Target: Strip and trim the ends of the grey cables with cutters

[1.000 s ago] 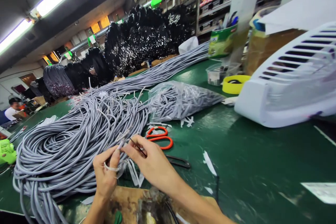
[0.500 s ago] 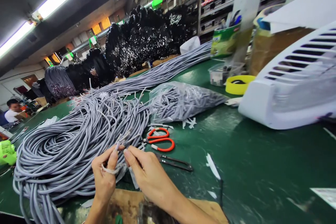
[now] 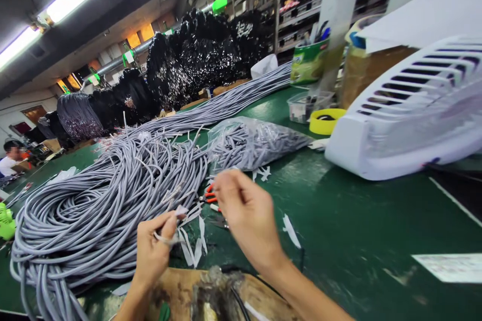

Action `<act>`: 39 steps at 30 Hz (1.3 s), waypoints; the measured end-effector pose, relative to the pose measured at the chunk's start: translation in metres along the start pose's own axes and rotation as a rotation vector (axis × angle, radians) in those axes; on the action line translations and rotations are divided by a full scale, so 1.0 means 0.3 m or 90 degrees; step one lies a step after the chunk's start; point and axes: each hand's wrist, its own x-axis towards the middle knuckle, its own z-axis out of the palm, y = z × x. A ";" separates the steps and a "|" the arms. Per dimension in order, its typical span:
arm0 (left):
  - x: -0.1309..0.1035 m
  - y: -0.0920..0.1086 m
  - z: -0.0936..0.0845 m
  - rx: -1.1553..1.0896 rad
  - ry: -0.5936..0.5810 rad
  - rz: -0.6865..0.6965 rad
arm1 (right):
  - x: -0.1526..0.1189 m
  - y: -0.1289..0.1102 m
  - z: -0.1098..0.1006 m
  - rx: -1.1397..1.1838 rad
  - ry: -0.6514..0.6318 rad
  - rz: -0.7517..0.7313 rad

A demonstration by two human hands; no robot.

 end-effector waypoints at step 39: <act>0.023 -0.050 -0.073 0.160 -0.083 0.195 | -0.002 0.033 -0.011 -0.361 -0.266 -0.290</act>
